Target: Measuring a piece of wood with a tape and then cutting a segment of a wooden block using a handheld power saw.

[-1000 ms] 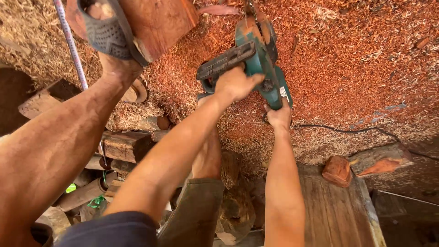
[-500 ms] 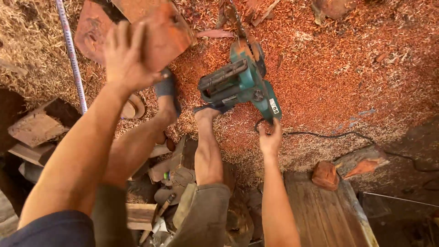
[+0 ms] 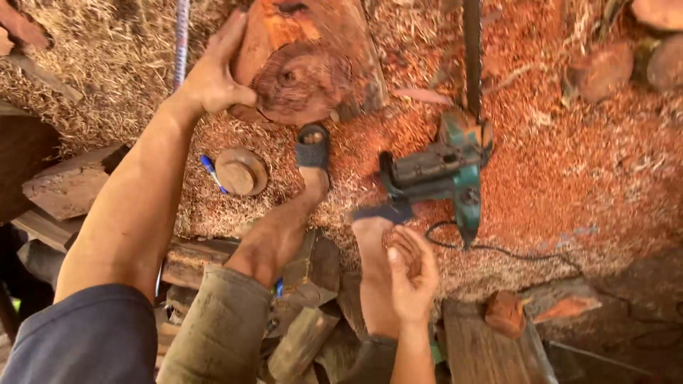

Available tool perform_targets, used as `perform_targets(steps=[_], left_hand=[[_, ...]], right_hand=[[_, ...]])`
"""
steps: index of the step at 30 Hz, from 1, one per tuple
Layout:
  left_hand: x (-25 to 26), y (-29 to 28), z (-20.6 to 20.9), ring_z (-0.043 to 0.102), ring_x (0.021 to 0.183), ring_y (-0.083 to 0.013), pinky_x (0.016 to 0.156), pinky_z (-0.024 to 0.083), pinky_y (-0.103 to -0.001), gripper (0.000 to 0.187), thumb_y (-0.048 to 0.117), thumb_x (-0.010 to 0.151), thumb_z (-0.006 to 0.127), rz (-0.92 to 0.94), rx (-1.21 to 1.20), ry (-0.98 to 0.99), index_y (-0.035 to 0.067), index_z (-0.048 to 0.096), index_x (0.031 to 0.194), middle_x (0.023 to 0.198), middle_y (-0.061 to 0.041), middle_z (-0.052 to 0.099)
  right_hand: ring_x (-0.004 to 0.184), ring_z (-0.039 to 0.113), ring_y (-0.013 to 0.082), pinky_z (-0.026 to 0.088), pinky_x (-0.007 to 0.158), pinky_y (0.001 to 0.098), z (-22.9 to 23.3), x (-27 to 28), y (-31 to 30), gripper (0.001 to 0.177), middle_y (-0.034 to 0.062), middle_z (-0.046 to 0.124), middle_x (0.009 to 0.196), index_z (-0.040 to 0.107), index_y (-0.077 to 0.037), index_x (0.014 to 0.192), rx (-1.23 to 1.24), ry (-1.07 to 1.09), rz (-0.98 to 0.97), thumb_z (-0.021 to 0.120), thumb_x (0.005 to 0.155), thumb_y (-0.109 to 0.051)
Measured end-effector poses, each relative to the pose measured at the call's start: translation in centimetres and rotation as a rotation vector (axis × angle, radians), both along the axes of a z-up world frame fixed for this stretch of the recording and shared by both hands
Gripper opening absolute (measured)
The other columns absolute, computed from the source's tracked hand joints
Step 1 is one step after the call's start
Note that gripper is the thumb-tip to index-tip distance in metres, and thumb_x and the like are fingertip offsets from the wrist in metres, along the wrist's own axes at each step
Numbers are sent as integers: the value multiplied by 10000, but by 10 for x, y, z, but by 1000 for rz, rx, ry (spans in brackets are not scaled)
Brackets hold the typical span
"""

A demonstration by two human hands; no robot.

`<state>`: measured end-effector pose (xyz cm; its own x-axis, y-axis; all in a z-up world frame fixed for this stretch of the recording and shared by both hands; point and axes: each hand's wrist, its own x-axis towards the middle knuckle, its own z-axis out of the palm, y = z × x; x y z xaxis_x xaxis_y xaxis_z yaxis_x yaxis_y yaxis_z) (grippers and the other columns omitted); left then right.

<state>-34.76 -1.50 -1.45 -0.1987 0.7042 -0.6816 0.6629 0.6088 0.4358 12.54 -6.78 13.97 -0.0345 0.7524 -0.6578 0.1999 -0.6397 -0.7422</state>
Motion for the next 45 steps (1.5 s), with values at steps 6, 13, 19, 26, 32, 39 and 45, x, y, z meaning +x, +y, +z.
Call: perform_targets(steps=[6,13,19,26,32,39,45], left_hand=[[-7,10,-9,360,1565,-255,1267,259,-429,1485,312,406,887,244,15,-350,157,129,1674,1726,-120,298],[-11,-21,-34,212,1611,-348,1264,248,-503,1402,425,496,818,235,175,-445,142,146,1694,1778,-161,90],[9,-30,-15,276,1556,-408,1254,285,-559,1310,421,535,811,54,286,-215,178,218,1677,1683,-220,227],[55,-84,-8,361,1382,-482,1148,332,-570,1360,283,335,839,-35,437,20,115,278,1562,1505,-291,307],[66,-114,-37,311,1420,-505,1204,251,-611,1299,210,336,862,-84,701,44,103,339,1520,1461,-239,362],[72,-105,-29,339,1406,-473,1187,278,-627,1226,267,431,897,-91,805,7,108,367,1525,1464,-230,369],[84,-118,-35,355,1402,-454,1130,319,-610,1081,240,450,876,-188,756,86,199,500,1463,1476,-202,402]], right_hand=[[1256,646,263,518,1092,388,-42,-42,16,434,176,650,1351,553,34,1386,-30,124,263,653,973,-55],[1211,665,264,545,1042,394,-110,-17,22,438,155,678,1307,572,25,1363,-174,159,429,666,943,-57],[1184,686,284,564,1028,422,-127,-28,82,413,188,695,1275,571,30,1357,-291,383,443,634,968,-95],[1205,655,289,543,1013,419,-159,-49,94,506,197,626,1360,481,19,1425,-223,437,530,631,958,-108],[1266,642,301,525,1066,440,-159,-46,93,528,188,614,1404,460,2,1437,-168,297,629,617,945,-108],[1290,645,330,522,1082,451,-153,-32,89,494,219,631,1389,508,32,1413,-25,241,640,629,946,-78],[1308,617,328,498,1100,435,-147,-37,80,487,216,597,1421,488,38,1422,4,297,624,622,959,-31]])
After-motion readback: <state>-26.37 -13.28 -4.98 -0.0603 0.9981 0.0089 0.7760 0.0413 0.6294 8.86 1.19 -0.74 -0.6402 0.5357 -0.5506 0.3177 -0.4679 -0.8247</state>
